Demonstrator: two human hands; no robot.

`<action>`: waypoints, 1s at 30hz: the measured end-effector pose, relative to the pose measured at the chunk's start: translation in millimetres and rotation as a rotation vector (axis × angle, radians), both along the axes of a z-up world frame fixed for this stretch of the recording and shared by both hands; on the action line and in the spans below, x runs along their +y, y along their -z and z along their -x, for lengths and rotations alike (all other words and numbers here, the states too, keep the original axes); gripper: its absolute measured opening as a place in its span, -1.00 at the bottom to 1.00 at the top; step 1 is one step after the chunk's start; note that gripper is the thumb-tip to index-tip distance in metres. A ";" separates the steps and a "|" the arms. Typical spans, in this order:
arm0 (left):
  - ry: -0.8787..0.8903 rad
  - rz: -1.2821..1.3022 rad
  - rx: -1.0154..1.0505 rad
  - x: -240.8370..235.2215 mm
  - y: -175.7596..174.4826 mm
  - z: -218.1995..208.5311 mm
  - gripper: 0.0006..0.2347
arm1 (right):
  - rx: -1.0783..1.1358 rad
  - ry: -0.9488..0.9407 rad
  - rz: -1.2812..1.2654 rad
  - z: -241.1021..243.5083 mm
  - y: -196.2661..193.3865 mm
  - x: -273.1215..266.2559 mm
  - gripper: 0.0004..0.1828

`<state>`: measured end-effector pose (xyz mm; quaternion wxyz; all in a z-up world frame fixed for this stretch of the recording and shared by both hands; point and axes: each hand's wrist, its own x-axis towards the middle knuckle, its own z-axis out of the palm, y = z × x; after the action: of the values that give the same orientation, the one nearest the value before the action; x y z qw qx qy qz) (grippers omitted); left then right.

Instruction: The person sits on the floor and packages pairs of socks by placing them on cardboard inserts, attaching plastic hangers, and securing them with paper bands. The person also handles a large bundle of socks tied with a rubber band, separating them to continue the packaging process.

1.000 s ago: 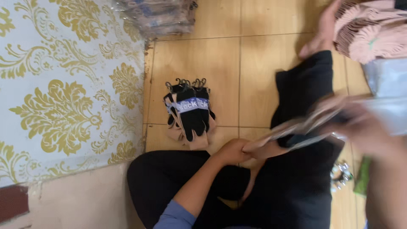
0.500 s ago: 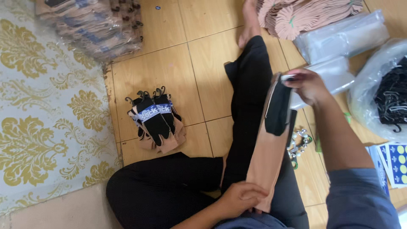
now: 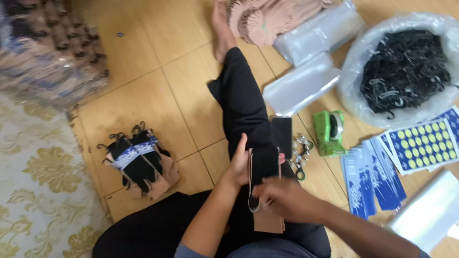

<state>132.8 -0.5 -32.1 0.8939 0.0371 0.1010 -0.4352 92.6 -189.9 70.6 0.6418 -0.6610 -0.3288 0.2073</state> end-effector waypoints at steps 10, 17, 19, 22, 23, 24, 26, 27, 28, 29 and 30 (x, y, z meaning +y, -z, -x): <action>-0.051 -0.683 -0.070 -1.4 -50.0 8.8 -0.45 | -0.448 0.705 1.349 -180.3 162.6 -311.9 -0.45; -0.083 -0.628 -0.044 -11.1 -25.7 10.1 -0.46 | -0.408 0.353 1.798 -197.3 211.9 -390.5 -0.61; -0.105 -0.608 -0.027 -10.7 -28.4 8.9 -0.44 | -0.363 0.247 1.872 -199.7 207.2 -388.1 -0.49; -0.088 -0.763 -0.040 -9.1 -20.2 14.1 -0.60 | -0.313 0.111 1.968 -195.7 202.0 -381.4 -0.47; -0.029 -0.947 -0.073 -7.2 -16.2 14.5 -0.77 | -0.291 0.096 1.985 -195.1 200.8 -378.0 -0.54; -0.049 -0.948 -0.071 -7.7 -31.5 21.4 -0.77 | -0.313 0.091 1.982 -190.1 190.9 -367.8 -0.54; -0.034 -1.365 -0.259 -10.8 -61.5 36.5 -0.59 | -0.172 0.178 1.974 -179.7 170.0 -350.0 -0.51; -0.054 -1.363 -0.247 -13.4 -54.6 42.3 -0.59 | -0.196 0.167 1.976 -182.6 168.3 -350.5 -0.51; -0.071 -1.463 -0.320 -14.9 -47.5 49.7 -0.64 | -0.172 0.189 1.969 -184.9 169.7 -348.7 -0.54; -0.086 -1.563 -0.393 -17.0 -40.4 56.5 -0.63 | -0.148 0.210 1.962 -187.9 171.1 -347.2 -0.46; -0.096 -1.569 -0.379 -16.9 -42.0 59.5 -0.63 | -0.161 0.197 1.958 -206.7 197.2 -377.7 -0.46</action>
<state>73.3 -17.4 9.9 0.6271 0.7222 0.2253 -0.1852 299.3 -567.6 -126.6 -0.1983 -0.9369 0.0018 0.2878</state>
